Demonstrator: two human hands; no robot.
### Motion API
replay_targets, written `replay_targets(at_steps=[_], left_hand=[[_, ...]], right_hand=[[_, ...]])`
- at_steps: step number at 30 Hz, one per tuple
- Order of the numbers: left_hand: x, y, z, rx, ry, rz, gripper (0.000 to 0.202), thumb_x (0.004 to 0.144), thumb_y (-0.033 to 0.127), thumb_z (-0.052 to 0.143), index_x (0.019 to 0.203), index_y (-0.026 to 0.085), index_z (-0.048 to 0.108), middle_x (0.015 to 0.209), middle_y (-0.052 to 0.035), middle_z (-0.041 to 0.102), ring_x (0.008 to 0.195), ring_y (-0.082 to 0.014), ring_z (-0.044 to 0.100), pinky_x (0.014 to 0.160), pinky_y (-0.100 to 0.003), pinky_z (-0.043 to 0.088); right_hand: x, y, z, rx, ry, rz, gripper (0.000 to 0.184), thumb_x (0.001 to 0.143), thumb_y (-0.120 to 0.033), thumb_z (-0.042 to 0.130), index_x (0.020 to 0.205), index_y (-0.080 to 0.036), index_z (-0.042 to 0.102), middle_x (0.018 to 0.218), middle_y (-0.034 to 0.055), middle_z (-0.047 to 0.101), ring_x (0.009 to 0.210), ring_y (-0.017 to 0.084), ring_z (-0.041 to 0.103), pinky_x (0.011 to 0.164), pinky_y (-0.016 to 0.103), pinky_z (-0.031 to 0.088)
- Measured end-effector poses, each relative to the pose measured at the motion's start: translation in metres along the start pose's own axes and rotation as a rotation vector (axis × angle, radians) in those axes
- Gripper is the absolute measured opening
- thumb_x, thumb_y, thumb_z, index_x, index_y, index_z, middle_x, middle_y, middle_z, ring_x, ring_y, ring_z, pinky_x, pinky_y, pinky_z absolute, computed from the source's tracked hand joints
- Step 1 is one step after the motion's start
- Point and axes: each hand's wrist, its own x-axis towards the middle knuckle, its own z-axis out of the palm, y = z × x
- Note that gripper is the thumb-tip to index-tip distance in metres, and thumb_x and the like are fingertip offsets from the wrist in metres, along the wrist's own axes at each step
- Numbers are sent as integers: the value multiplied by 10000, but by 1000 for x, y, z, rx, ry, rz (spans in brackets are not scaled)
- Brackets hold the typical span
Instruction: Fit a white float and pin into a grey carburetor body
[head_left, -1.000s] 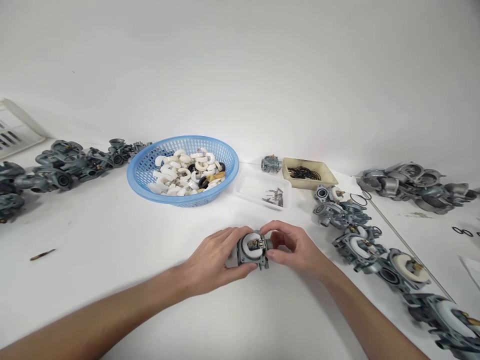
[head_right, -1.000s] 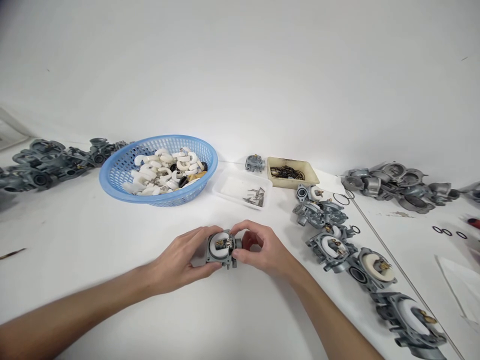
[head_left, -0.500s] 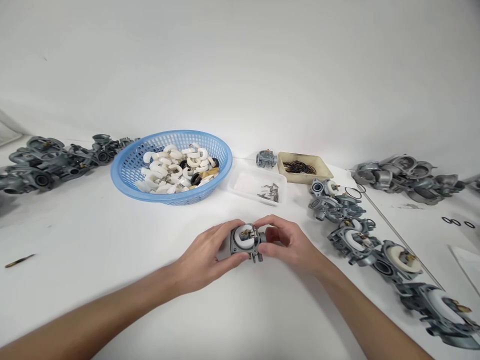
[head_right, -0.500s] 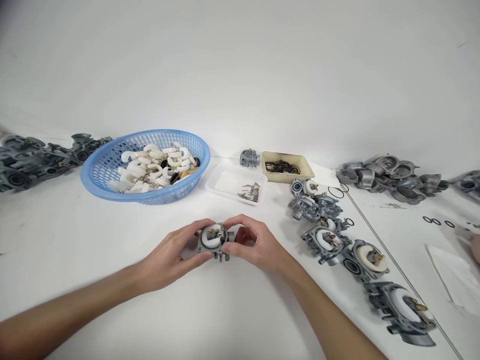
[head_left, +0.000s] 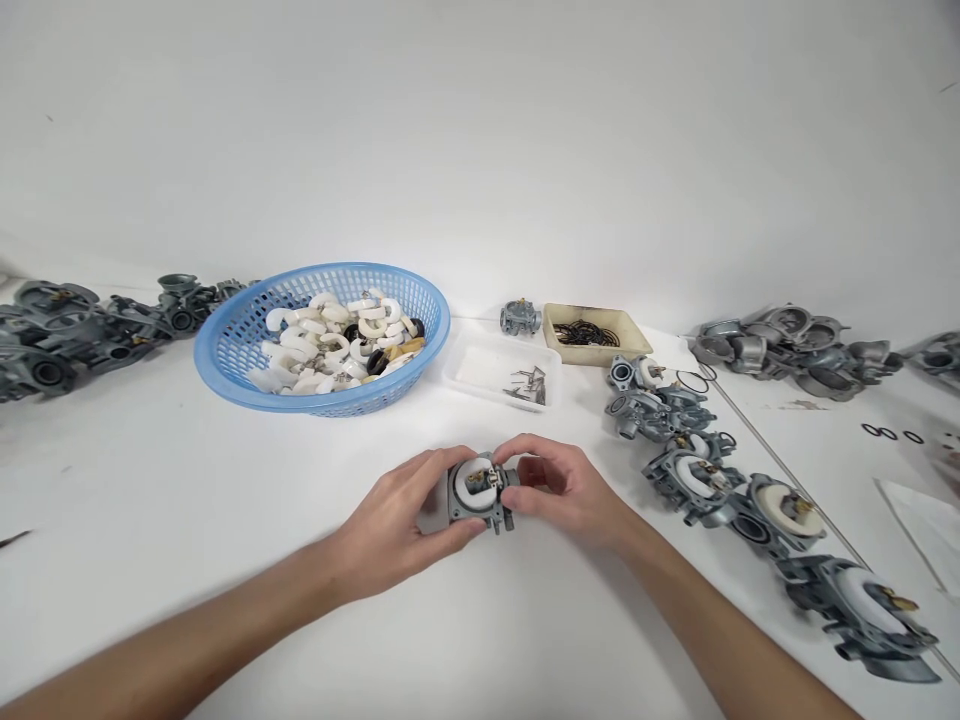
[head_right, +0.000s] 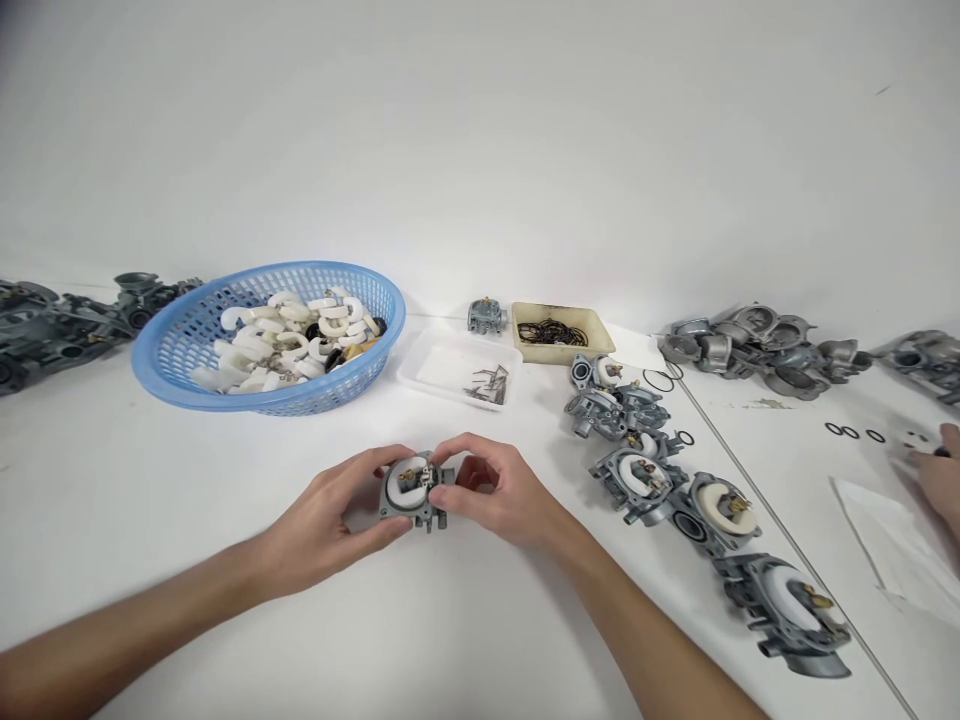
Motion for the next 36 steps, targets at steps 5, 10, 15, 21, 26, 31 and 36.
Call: replay_targets(at_steps=[5,10,15,21,26,31,36], left_hand=[[0,0,1,76,6,126,509,890,387,670,1339,275,458,1136,-41,673,980,-218,666,847,-330,541],[0,2,0,93,3,140,503,894,366,664,1336,276,441,1148,-44,667,999,-228,657,847,-341,532],[-1,2,-1,115,-21,127,563,895,390,660,1387,275,413,1127,-49,665,964,-234,658,828,-347,534],[-2,-1,-1,115,-43,138,550,914,405,658,1392,286,414,1130,-45,659,967,-233,645,822,-346,522],[-2,-2,0,133,-37,164,569,906,410,667,1394,277,407,1116,-36,660,964,-228,643,835,-348,521],[0,-4,-1,172,-56,183,599,899,471,682,1397,268,418,1168,-52,658,997,-245,645,881,-375,513],[0,-6,-2,173,-100,166,684,878,553,703,1420,280,388,1227,-66,642,1028,-261,629,888,-388,502]], right_hand=[[-3,-2,0,-22,-18,6,336,814,-415,795,1070,-258,644,779,-28,534,687,131,470,642,275,413],[-3,2,0,-21,-44,-29,305,828,-377,778,1068,-262,630,853,-9,576,706,134,482,663,280,424],[-2,1,-1,-44,-45,-61,281,828,-361,768,1044,-252,625,871,0,590,726,145,492,686,290,427],[-3,-3,1,-54,-29,-55,250,838,-373,745,1005,-244,611,885,9,600,727,149,487,693,299,431],[-4,0,1,-62,-39,-70,247,846,-365,744,1023,-247,618,939,15,609,742,146,493,707,299,430],[-4,-3,1,-82,-55,-79,222,855,-346,740,1019,-252,622,994,13,611,758,139,492,731,293,433],[-5,-5,2,-106,-45,-100,205,857,-323,731,1010,-252,615,987,7,609,754,135,500,740,287,445]])
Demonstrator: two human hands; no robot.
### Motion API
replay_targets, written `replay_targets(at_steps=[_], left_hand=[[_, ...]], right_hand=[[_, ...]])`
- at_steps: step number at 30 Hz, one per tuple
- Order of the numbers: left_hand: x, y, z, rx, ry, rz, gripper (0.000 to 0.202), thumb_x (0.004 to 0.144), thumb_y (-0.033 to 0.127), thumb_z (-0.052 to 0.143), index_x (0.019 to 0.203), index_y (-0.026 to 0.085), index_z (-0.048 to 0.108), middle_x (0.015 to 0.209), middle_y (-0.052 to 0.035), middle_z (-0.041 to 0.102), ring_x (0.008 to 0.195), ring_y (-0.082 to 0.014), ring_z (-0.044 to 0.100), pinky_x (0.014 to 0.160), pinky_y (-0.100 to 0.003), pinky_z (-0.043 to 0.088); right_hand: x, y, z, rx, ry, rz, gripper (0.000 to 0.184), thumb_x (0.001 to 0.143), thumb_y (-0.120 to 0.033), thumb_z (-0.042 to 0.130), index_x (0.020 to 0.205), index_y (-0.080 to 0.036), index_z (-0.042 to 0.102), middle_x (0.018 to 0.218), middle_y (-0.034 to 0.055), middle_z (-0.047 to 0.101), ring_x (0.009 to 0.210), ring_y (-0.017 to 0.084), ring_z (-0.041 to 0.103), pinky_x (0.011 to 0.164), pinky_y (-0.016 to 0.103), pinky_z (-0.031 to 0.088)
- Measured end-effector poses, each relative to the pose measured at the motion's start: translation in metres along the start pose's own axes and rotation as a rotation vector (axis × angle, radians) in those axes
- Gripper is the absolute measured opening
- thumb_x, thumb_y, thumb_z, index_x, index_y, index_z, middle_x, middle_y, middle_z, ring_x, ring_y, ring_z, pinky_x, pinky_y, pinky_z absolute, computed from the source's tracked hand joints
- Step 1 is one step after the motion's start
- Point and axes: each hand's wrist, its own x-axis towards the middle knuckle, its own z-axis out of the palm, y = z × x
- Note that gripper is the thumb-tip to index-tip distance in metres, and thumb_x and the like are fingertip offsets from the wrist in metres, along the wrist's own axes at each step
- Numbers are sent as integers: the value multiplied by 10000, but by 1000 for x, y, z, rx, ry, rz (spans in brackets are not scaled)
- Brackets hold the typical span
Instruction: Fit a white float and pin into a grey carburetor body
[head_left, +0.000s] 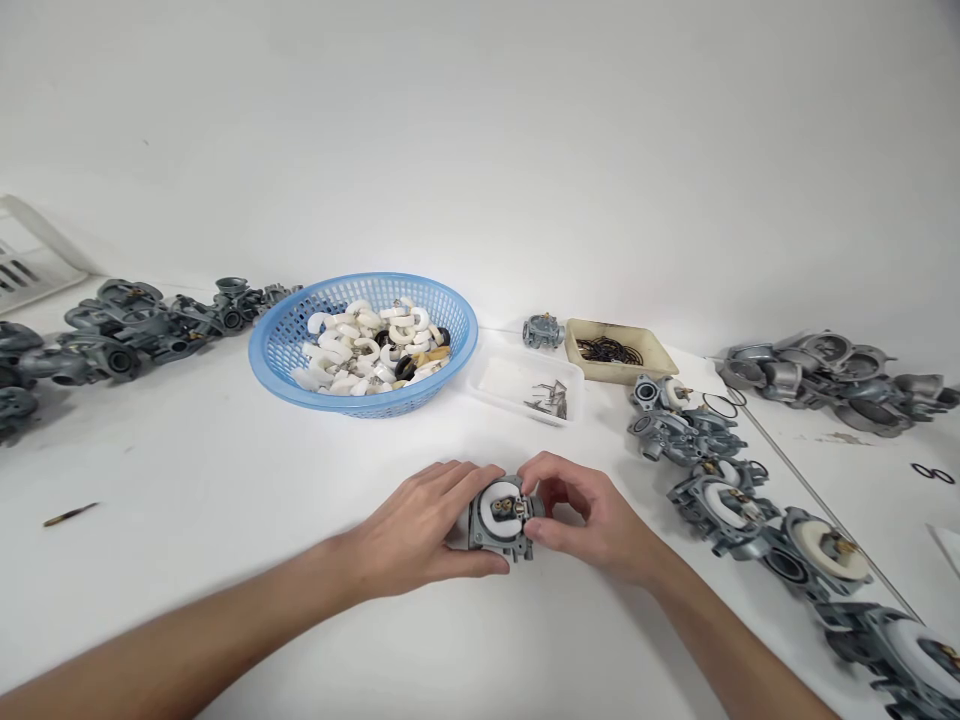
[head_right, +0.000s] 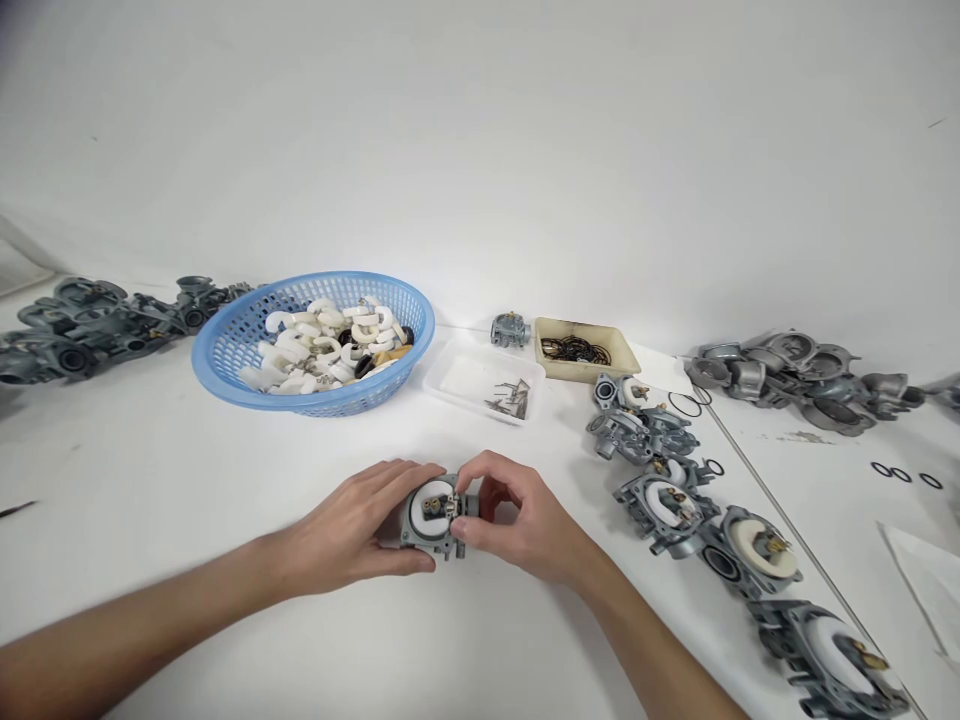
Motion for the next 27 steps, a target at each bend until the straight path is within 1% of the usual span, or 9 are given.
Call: replay_targets(at_steps=[3,5,8,11,15,20,27], left_hand=[[0,-1,-1,-4,-11,11,625,930,554,629,1427,263,385,1206,-76,641,1018,-263,622,887,-399,494],[0,-2,-1,-1,-14,23,608,948,559,592,1430,251,385,1197,-83,640,1026,-270,619,896,-409,488],[-1,-3,-2,-1,-16,30,592,959,547,577,1429,243,383,1183,-81,640,1026,-268,615,909,-416,481],[0,-3,-2,-1,-21,29,585,957,535,585,1423,245,382,1171,-74,640,1012,-263,612,905,-420,480],[-1,-3,-1,10,-12,37,579,950,521,598,1415,244,393,1163,-73,642,1010,-263,615,904,-415,486],[-1,-4,-1,30,8,55,578,968,507,579,1439,247,366,1203,-79,633,1049,-263,617,933,-416,486],[-2,-5,0,44,21,56,586,960,507,589,1440,249,375,1187,-78,637,1041,-264,622,921,-413,500]], right_hand=[[0,0,0,-29,4,-15,199,861,-315,722,1013,-248,613,984,9,613,754,136,515,741,289,459],[1,-1,0,-68,14,-51,181,868,-297,706,1015,-246,615,990,11,613,758,136,528,745,291,469],[0,-1,3,-165,42,-150,150,877,-243,673,1014,-245,614,993,13,616,756,135,537,747,295,482],[-1,1,6,-276,72,-268,165,884,-197,640,1033,-250,593,978,13,611,763,137,531,735,292,491],[-3,3,8,-433,111,-376,209,879,-170,610,1065,-252,561,978,19,608,768,139,528,666,269,486],[-4,3,10,-576,155,-444,210,865,-168,594,1054,-241,539,953,16,617,732,134,524,639,271,478],[-3,1,11,-623,180,-473,213,861,-169,590,1057,-236,541,946,15,631,709,127,523,625,263,475]])
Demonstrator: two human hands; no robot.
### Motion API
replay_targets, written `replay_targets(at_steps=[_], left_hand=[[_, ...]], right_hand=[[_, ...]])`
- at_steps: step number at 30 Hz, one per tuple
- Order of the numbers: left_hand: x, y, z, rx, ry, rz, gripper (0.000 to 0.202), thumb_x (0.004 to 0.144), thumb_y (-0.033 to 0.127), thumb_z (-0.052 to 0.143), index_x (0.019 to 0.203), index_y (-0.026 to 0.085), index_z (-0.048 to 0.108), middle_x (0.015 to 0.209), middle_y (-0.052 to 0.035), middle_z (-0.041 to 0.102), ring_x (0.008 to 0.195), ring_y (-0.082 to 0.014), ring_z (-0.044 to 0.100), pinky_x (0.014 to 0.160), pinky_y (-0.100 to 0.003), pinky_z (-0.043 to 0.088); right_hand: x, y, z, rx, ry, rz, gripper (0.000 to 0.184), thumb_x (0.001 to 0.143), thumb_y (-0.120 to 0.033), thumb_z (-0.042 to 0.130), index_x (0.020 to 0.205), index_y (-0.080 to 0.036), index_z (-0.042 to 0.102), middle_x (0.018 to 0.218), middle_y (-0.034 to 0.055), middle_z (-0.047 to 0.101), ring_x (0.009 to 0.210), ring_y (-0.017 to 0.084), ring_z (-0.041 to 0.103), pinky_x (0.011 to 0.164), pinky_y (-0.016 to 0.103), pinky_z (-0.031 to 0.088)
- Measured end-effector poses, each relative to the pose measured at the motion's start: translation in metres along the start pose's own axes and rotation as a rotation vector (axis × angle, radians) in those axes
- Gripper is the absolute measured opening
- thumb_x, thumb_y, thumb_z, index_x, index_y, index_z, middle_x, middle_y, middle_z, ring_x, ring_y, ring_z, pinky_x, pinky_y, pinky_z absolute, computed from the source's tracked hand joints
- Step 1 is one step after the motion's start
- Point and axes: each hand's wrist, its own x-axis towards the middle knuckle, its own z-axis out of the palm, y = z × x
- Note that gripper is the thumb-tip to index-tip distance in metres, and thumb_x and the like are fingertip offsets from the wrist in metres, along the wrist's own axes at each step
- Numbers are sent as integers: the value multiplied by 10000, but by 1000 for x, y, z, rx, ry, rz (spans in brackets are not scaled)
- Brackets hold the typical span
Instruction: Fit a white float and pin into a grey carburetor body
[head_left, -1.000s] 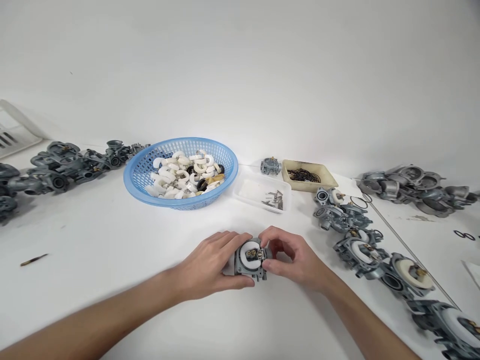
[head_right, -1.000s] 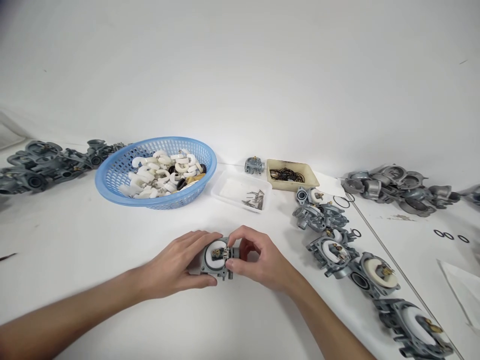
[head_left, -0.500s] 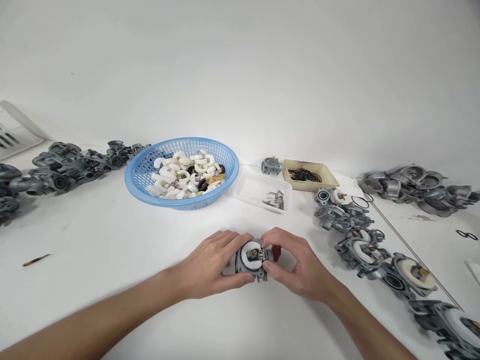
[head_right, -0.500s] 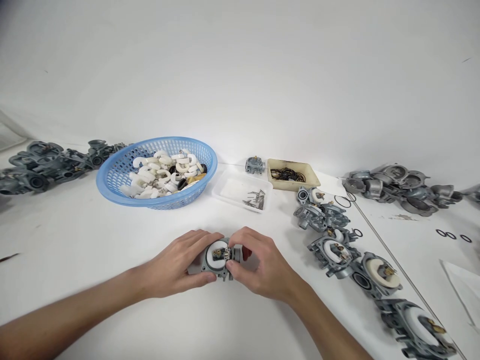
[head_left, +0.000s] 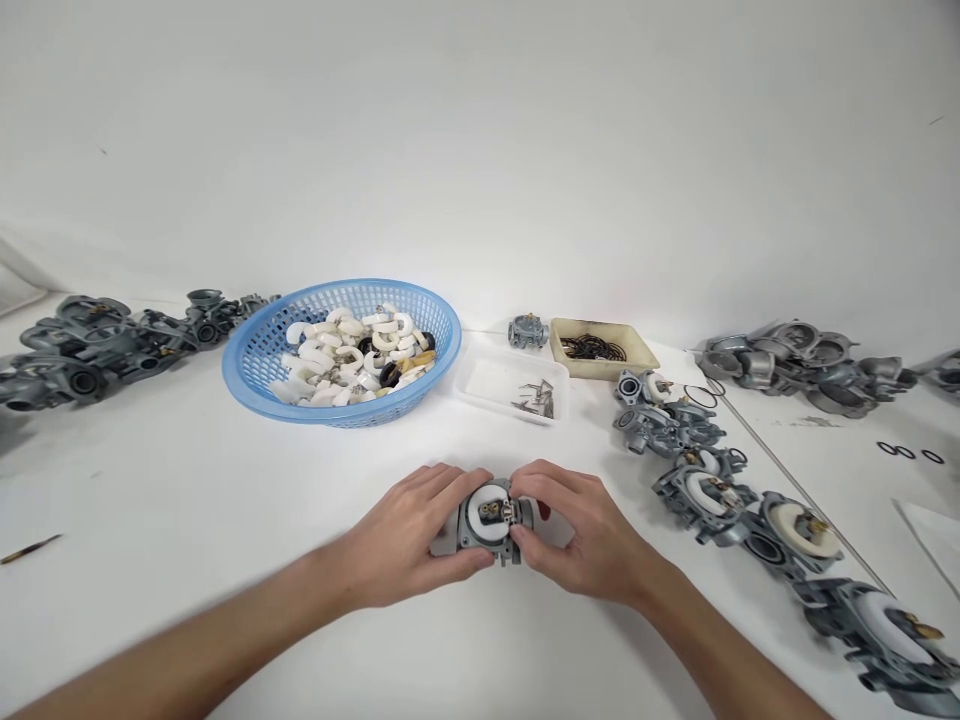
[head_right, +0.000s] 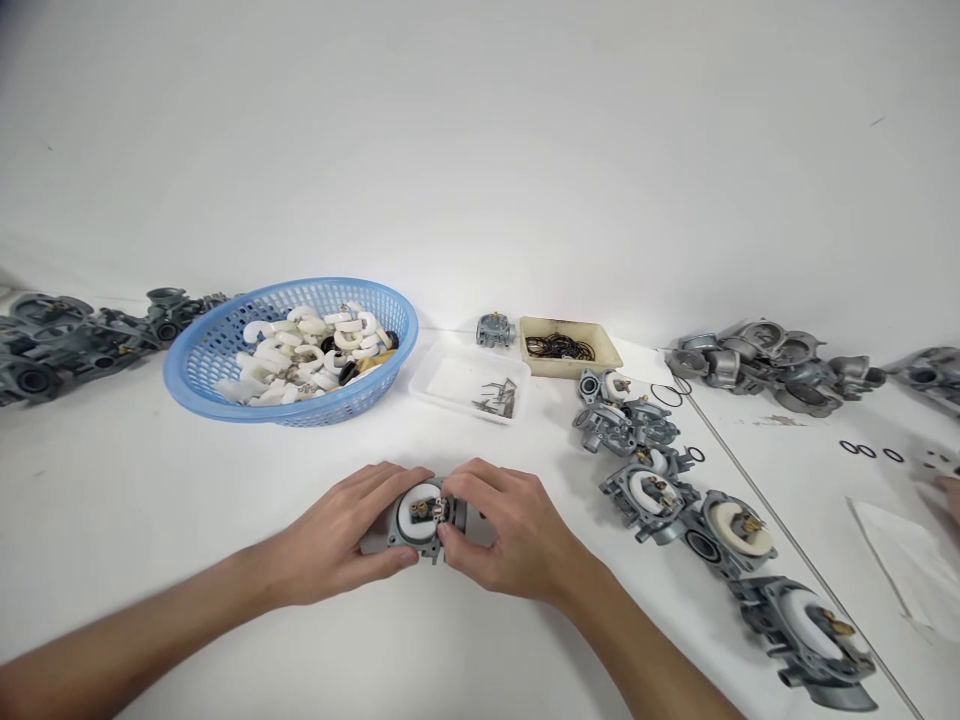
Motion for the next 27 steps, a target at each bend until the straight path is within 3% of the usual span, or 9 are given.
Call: replay_targets(at_steps=[13,19,27], left_hand=[[0,-1,2,-26,-13,-7,571,962,512,586,1429,255,380,1231,-89,624,1072,-271,604,942,-431,487],[2,1,1,-40,-28,-23,576,953,540,582,1411,236,412,1136,-82,645,984,-263,606,885,-421,493],[2,1,0,-33,-21,-22,570,951,522,588,1417,245,410,1156,-85,646,1015,-265,612,913,-417,489]], right_hand=[[0,1,-1,-13,-1,-18,230,852,-148,599,1060,-237,553,949,16,644,737,132,547,632,259,482],[-2,0,-1,-13,-4,-8,256,855,-138,594,1086,-240,551,966,21,646,735,131,547,634,261,486],[0,0,0,-28,13,-15,230,851,-144,589,1058,-237,553,944,21,649,718,130,544,612,257,486]])
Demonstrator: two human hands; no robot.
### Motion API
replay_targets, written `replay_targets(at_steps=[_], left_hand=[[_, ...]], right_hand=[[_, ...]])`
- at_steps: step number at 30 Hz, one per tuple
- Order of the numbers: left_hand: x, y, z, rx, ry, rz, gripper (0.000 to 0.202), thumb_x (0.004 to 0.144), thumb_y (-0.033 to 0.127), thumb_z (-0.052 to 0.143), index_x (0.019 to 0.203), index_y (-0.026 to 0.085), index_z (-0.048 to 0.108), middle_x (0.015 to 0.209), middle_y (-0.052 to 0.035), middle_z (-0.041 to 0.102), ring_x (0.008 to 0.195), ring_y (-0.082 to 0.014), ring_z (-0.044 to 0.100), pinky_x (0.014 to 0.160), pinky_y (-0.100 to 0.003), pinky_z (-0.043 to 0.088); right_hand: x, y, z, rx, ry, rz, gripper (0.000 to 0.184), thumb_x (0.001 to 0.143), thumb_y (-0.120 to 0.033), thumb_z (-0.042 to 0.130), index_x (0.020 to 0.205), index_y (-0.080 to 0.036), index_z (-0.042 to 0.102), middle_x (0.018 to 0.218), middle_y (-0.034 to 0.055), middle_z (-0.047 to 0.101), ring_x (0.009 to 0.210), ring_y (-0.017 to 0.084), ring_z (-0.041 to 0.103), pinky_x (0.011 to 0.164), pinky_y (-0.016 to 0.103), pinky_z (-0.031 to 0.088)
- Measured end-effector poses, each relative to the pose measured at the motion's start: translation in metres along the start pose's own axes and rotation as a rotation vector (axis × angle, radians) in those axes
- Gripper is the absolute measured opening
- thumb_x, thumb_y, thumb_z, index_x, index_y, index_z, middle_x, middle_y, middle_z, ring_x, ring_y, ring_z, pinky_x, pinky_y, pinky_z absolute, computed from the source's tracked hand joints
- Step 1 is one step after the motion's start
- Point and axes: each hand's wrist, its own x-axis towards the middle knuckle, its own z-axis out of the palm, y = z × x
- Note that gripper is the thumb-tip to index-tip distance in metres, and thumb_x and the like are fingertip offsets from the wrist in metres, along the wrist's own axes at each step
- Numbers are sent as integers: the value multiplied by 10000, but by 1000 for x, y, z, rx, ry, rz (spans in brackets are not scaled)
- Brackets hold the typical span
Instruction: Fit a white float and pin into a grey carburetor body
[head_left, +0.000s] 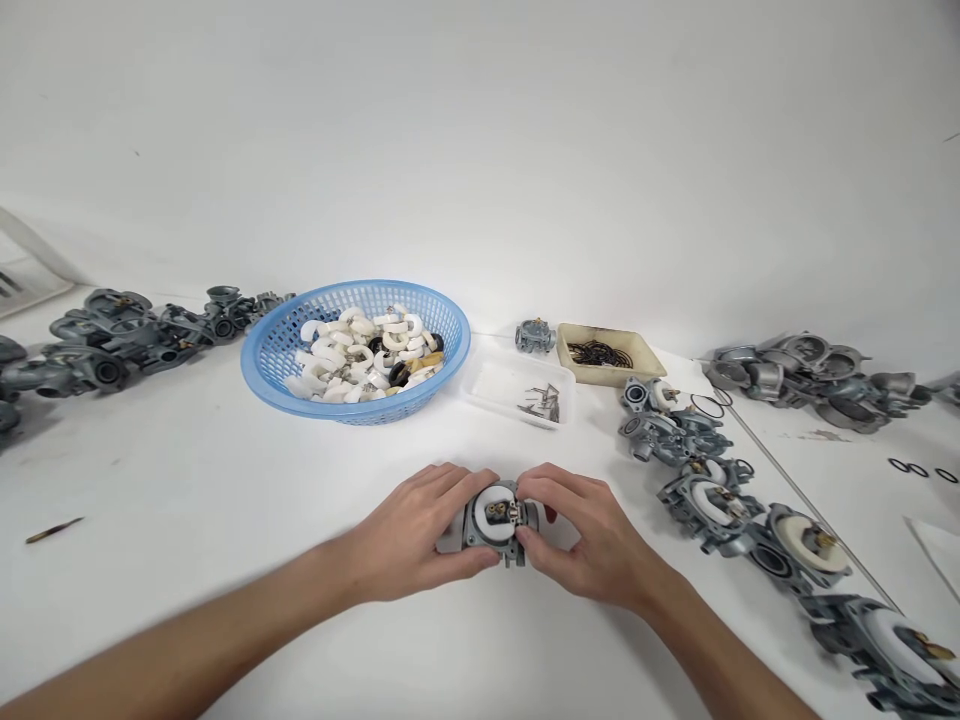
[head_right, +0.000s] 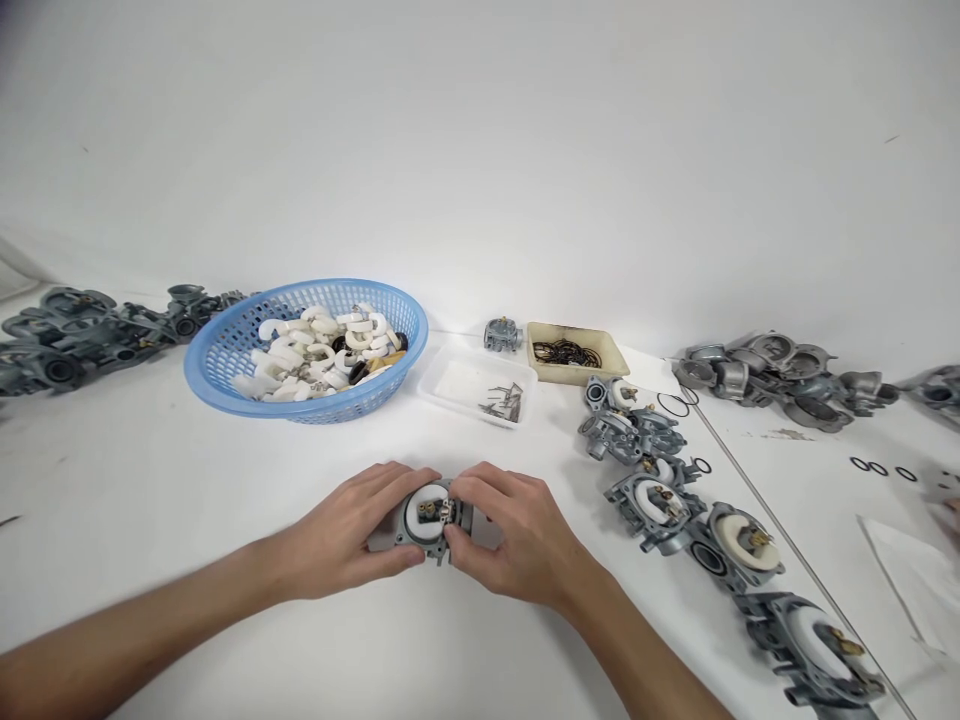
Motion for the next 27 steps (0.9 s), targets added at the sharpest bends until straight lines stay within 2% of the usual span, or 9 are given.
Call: replay_targets(at_steps=[14,27], left_hand=[[0,1,0,-9,-27,-12,577,955,536,581,1417,245,392,1138,-90,631,987,-272,594,886,-430,482],[0,1,-1,1,-11,5,574,959,528,576,1421,234,403,1149,-96,645,1007,-275,612,896,-430,491]], right_hand=[[-1,-2,-2,-13,-24,10,272,828,-155,580,1082,-242,533,934,14,645,684,129,531,607,264,482],[1,-3,-2,-23,-12,-15,194,872,-180,560,1053,-240,528,927,18,645,699,132,542,609,256,485]])
